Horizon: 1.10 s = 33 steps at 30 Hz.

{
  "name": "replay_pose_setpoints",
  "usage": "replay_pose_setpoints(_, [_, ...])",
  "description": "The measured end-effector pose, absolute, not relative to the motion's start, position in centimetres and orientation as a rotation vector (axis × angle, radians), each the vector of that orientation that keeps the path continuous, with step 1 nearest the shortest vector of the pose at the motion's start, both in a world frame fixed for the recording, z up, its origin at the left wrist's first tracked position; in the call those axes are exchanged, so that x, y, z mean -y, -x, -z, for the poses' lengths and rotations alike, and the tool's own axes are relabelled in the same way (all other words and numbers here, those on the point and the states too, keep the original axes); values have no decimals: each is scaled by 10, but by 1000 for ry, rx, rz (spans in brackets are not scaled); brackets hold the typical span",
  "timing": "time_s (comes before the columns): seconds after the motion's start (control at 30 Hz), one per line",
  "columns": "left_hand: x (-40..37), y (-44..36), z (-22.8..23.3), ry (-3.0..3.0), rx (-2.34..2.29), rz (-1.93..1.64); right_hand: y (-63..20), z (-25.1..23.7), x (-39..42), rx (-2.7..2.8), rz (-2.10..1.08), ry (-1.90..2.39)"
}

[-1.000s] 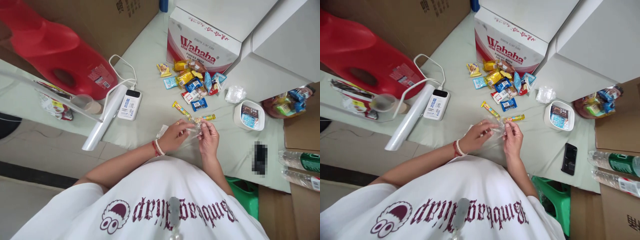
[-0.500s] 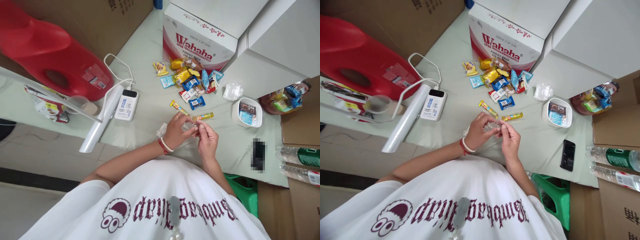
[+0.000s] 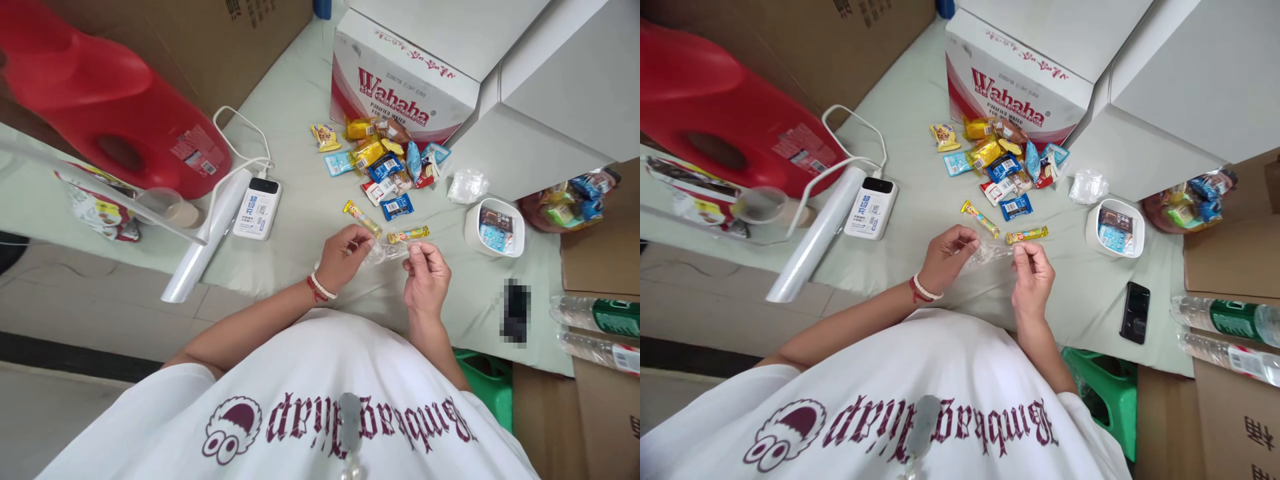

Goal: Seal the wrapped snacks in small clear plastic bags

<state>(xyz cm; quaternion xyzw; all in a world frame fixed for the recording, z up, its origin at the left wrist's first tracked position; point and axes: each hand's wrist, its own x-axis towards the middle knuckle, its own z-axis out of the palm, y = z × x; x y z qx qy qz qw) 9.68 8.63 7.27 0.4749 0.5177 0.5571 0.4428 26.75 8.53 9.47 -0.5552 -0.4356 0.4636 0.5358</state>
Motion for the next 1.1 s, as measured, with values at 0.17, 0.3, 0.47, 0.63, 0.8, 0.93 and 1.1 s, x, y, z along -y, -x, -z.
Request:
replay_pose_setpoints(0.17, [-89, -77, -76, -753, -1103, -1345, -284, -103, -94, 801, -1130, 1184])
replay_pose_setpoints(0.3, [-88, -52, -82, -640, -1009, -1293, -315, -109, -113, 738, -1172, 1174])
replay_pose_setpoints(0.47, [-89, -44, -87, -570, -980, -1352, -328, -100, -133, 658, -1210, 1175])
replay_pose_setpoints(0.63, [-88, -59, -84, -602, -1003, -1383, -290, -70, -107, 581, -1340, 1335])
replay_pose_setpoints(0.8, [-89, -60, -78, -649, -1024, -1397, -262, -59, -84, 575, -1366, 1346])
replay_pose_setpoints(0.93, [-92, -58, -73, -528, -1094, -1439, -259, -65, -92, 774, -1231, 1295])
replay_pose_setpoints(1.1, [-78, -68, -68, -356, -1290, -1320, -252, -67, -99, 907, -1157, 1276])
